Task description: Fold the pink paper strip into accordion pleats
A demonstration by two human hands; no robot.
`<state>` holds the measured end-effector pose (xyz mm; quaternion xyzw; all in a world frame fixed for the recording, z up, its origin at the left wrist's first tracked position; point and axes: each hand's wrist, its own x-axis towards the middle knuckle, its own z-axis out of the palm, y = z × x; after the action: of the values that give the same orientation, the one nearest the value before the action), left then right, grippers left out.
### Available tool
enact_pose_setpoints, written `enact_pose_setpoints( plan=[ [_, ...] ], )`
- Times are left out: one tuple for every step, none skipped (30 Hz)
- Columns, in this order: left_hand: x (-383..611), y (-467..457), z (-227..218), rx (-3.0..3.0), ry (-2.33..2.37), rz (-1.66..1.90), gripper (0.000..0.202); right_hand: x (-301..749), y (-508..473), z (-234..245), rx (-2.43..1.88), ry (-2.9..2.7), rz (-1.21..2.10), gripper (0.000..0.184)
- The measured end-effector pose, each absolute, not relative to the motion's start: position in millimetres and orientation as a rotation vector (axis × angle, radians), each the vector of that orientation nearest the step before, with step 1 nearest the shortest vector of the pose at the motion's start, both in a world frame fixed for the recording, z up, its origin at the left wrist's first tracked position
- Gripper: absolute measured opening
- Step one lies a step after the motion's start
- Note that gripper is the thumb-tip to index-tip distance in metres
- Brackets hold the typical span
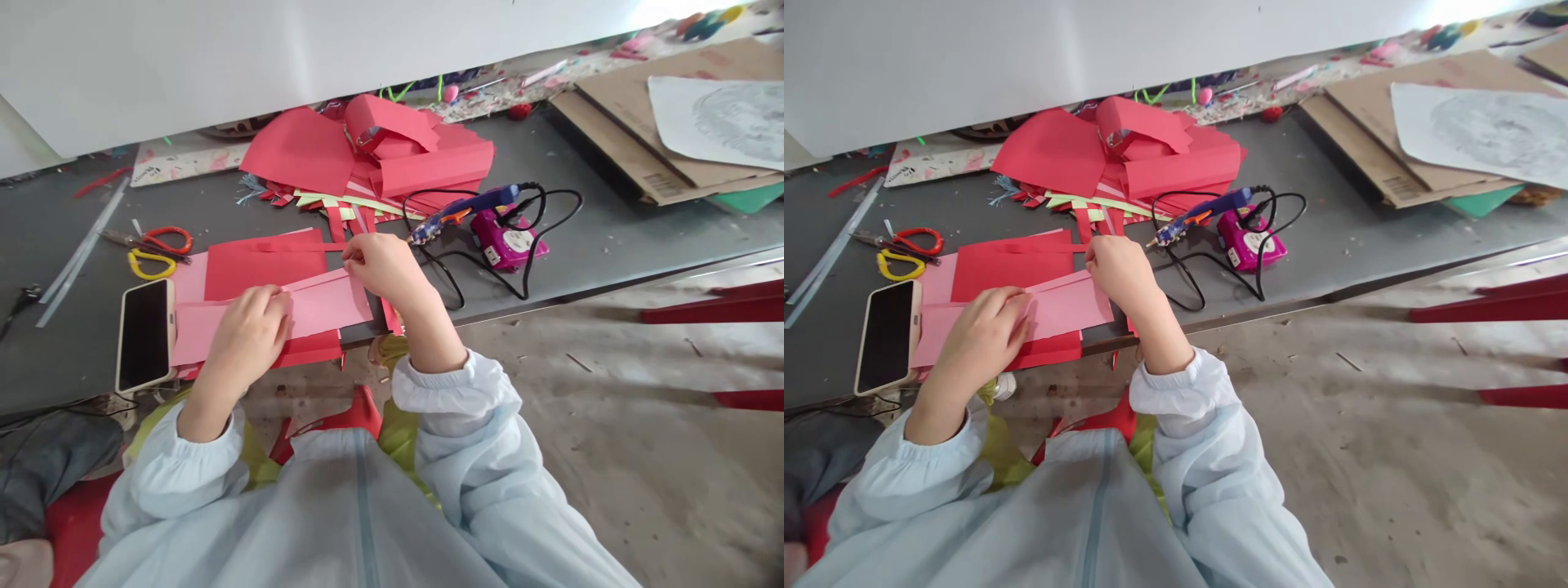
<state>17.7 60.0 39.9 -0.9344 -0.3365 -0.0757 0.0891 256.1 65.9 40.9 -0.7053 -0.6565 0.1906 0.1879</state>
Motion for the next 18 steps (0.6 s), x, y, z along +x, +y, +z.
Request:
enact_pose_setpoints(
  plan=[
    [18.8, 58.3, 38.5, -2.777, -0.995, -0.227, 0.027, 256.3, 65.5, 40.9, -1.989, -1.849, 0.530, 0.023],
    [19.2, 57.0, 37.6, -2.772, -0.992, -0.223, 0.026, 256.6, 64.9, 40.7, -1.994, -1.850, 0.519, 0.023],
    [19.2, 55.8, 36.9, -2.764, -0.992, -0.218, 0.025, 257.0, 64.2, 40.4, -2.001, -1.852, 0.508, 0.024],
    [18.9, 54.8, 36.5, -2.760, -0.995, -0.213, 0.025, 257.3, 63.3, 39.9, -2.006, -1.853, 0.495, 0.024],
    [18.4, 53.9, 36.1, -2.762, -1.000, -0.206, 0.025, 257.5, 62.3, 39.4, -2.009, -1.855, 0.481, 0.025],
    [17.9, 53.1, 35.6, -2.771, -1.007, -0.196, 0.024, 257.7, 61.1, 39.0, -2.010, -1.855, 0.465, 0.025],
    [17.4, 52.2, 34.9, -2.780, -1.015, -0.185, 0.024, 257.9, 59.9, 38.6, -2.010, -1.856, 0.450, 0.025],
    [17.0, 51.2, 34.0, -2.789, -1.022, -0.176, 0.024, 258.0, 58.7, 38.4, -2.007, -1.856, 0.435, 0.025],
    [16.7, 50.2, 32.9, -2.796, -1.024, -0.169, 0.024, 258.2, 57.6, 38.3, -2.003, -1.854, 0.420, 0.025],
    [16.3, 49.1, 31.6, -2.799, -1.021, -0.166, 0.023, 258.5, 56.6, 38.4, -1.999, -1.853, 0.408, 0.025],
    [16.0, 48.0, 30.2, -2.794, -1.015, -0.172, 0.023, 258.8, 55.9, 38.7, -1.997, -1.852, 0.401, 0.025],
    [15.7, 46.9, 28.8, -2.787, -1.006, -0.185, 0.023, 259.3, 55.5, 39.0, -1.996, -1.849, 0.399, 0.026],
    [15.3, 46.0, 27.6, -2.779, -0.997, -0.201, 0.023, 259.9, 55.3, 39.4, -1.995, -1.846, 0.400, 0.026],
    [15.0, 45.3, 26.5, -2.774, -0.987, -0.217, 0.023, 260.7, 55.3, 39.8, -1.998, -1.841, 0.405, 0.026],
    [14.8, 44.8, 25.7, -2.771, -0.981, -0.231, 0.023, 261.5, 55.4, 40.2, -2.001, -1.836, 0.411, 0.025],
    [14.6, 44.4, 25.1, -2.771, -0.979, -0.244, 0.022, 262.2, 55.6, 40.5, -2.006, -1.832, 0.415, 0.024],
    [14.5, 44.3, 24.8, -2.774, -0.981, -0.253, 0.022, 262.8, 55.8, 40.9, -2.011, -1.828, 0.417, 0.023],
    [14.4, 44.3, 24.6, -2.780, -0.983, -0.257, 0.021, 263.0, 55.9, 41.1, -2.017, -1.827, 0.419, 0.022]
  ],
)
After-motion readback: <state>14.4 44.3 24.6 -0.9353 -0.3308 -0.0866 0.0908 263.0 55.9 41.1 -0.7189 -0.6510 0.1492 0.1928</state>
